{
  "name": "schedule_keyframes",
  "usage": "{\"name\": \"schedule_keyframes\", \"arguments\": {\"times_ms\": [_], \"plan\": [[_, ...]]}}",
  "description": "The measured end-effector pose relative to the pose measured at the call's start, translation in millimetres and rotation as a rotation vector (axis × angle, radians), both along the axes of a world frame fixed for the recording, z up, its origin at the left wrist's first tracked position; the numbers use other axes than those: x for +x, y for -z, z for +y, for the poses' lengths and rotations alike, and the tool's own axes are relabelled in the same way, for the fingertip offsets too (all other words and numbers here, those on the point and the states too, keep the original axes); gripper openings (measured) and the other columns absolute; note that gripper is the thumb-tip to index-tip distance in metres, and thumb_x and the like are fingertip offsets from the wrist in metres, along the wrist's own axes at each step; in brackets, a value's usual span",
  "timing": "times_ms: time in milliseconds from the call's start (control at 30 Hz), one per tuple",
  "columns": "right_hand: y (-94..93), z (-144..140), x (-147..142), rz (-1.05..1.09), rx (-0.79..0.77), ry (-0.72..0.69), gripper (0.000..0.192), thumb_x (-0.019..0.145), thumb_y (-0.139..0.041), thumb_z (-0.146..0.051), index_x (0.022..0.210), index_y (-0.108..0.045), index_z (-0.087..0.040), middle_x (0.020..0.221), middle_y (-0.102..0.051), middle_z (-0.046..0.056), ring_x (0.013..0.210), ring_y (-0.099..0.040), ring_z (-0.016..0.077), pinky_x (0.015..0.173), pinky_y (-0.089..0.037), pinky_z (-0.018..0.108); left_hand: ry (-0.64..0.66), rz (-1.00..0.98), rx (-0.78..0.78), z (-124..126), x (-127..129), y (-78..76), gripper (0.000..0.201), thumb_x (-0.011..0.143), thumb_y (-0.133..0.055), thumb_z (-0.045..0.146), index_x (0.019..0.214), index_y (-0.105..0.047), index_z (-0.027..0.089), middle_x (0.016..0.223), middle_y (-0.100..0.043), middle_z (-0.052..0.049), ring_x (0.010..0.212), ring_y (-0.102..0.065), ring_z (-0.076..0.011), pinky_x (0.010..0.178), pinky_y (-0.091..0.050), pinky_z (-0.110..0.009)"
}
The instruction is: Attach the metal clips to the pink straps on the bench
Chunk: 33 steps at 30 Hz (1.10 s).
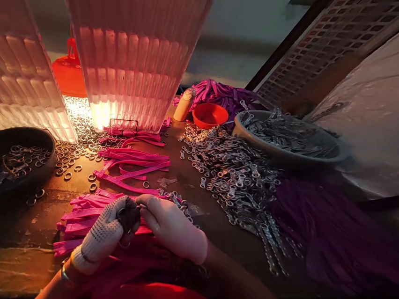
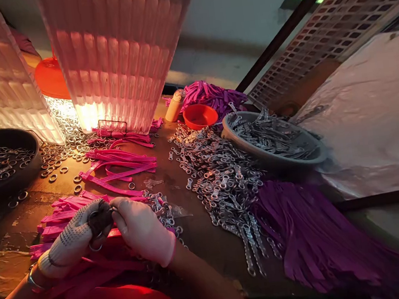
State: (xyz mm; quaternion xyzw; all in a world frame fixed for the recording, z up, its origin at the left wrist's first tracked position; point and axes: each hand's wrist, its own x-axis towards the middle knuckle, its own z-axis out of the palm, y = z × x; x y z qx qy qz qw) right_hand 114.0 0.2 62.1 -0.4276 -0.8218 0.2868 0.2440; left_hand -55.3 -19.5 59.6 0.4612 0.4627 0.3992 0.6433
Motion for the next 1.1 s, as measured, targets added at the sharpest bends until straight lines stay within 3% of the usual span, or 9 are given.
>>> {"name": "schedule_keyframes", "arguments": {"times_ms": [233,300,400,467,600,667,767,933,1100], "plan": [[-18.7,8,-1,-0.399,0.099,0.052,0.025,0.095,-0.054,-0.033,0.077,-0.065,-0.018,0.068,-0.068,0.004,0.061,-0.06,0.0165,0.055,-0.031,0.026,-0.068,-0.147,-0.189,7,3,9.4,0.032,0.086,-0.061,0.042,0.069,-0.045,0.02,0.047,-0.041,0.007,0.036,-0.03,-0.0052,0.034,-0.024,-0.016],[-18.3,8,0,-0.308,0.055,0.095,0.024,0.094,-0.055,-0.032,0.076,-0.064,-0.019,0.065,-0.065,0.002,0.058,-0.057,0.0149,0.054,-0.029,0.026,-0.071,-0.21,-0.22,12,8,5.7,0.031,0.084,-0.063,0.04,0.07,-0.043,0.021,0.049,-0.039,0.008,0.036,-0.028,-0.0046,0.034,-0.024,-0.016],[-6.3,9,8,0.033,-0.046,0.234,0.023,0.097,-0.05,-0.029,0.082,-0.064,-0.02,0.067,-0.065,-0.001,0.06,-0.056,0.0125,0.057,-0.034,0.023,-0.027,-0.23,-0.185,32,18,-7.5,0.022,0.081,-0.065,0.034,0.075,-0.048,0.02,0.053,-0.04,0.008,0.039,-0.029,-0.0043,0.037,-0.024,-0.015],[7.3,12,21,0.269,-0.039,0.372,0.026,0.099,-0.046,-0.033,0.088,-0.065,-0.02,0.075,-0.067,0.0,0.067,-0.058,0.013,0.063,-0.039,0.023,0.09,-0.075,-0.088,59,28,-14.5,0.018,0.084,-0.061,0.036,0.079,-0.054,0.019,0.054,-0.043,0.007,0.039,-0.032,-0.0057,0.037,-0.026,-0.016],[39.4,22,61,0.582,-0.012,0.705,0.036,0.099,-0.044,-0.046,0.105,-0.067,-0.018,0.091,-0.07,0.004,0.076,-0.06,0.0157,0.07,-0.046,0.026,0.233,0.747,0.411,141,59,-2.4,0.021,0.089,-0.055,0.031,0.082,-0.068,0.016,0.061,-0.06,-0.001,0.054,-0.055,-0.0141,0.053,-0.045,-0.025],[53.5,28,79,0.659,-0.033,0.823,0.04,0.097,-0.045,-0.048,0.107,-0.067,-0.017,0.094,-0.071,0.005,0.079,-0.061,0.0169,0.073,-0.048,0.027,0.209,0.882,0.478,181,81,15.1,0.014,0.085,-0.059,0.021,0.085,-0.071,0.014,0.076,-0.069,-0.006,0.077,-0.064,-0.0209,0.074,-0.051,-0.031],[66.5,35,94,0.692,-0.054,0.871,0.042,0.097,-0.045,-0.05,0.104,-0.068,-0.016,0.096,-0.071,0.007,0.085,-0.063,0.0183,0.078,-0.05,0.029,0.213,0.991,0.532,220,116,41.8,0.023,0.084,-0.056,0.01,0.102,-0.071,0.012,0.102,-0.07,-0.013,0.101,-0.063,-0.0259,0.094,-0.047,-0.036],[69.6,39,95,0.639,-0.038,0.801,0.04,0.1,-0.042,-0.044,0.119,-0.064,-0.017,0.105,-0.073,0.009,0.09,-0.067,0.0198,0.081,-0.052,0.032,0.309,1.088,0.557,231,150,63.5,0.03,0.08,-0.056,0.005,0.105,-0.068,0.017,0.12,-0.061,-0.013,0.105,-0.062,-0.0252,0.094,-0.047,-0.035],[65.6,38,94,0.501,0.008,0.754,0.036,0.1,-0.042,-0.032,0.128,-0.059,-0.019,0.115,-0.072,0.01,0.102,-0.069,0.0225,0.089,-0.052,0.035,0.294,1.01,0.564,218,135,43.1,0.017,0.08,-0.057,0.009,0.093,-0.064,0.017,0.109,-0.062,-0.011,0.101,-0.061,-0.0224,0.088,-0.048,-0.032]]}}
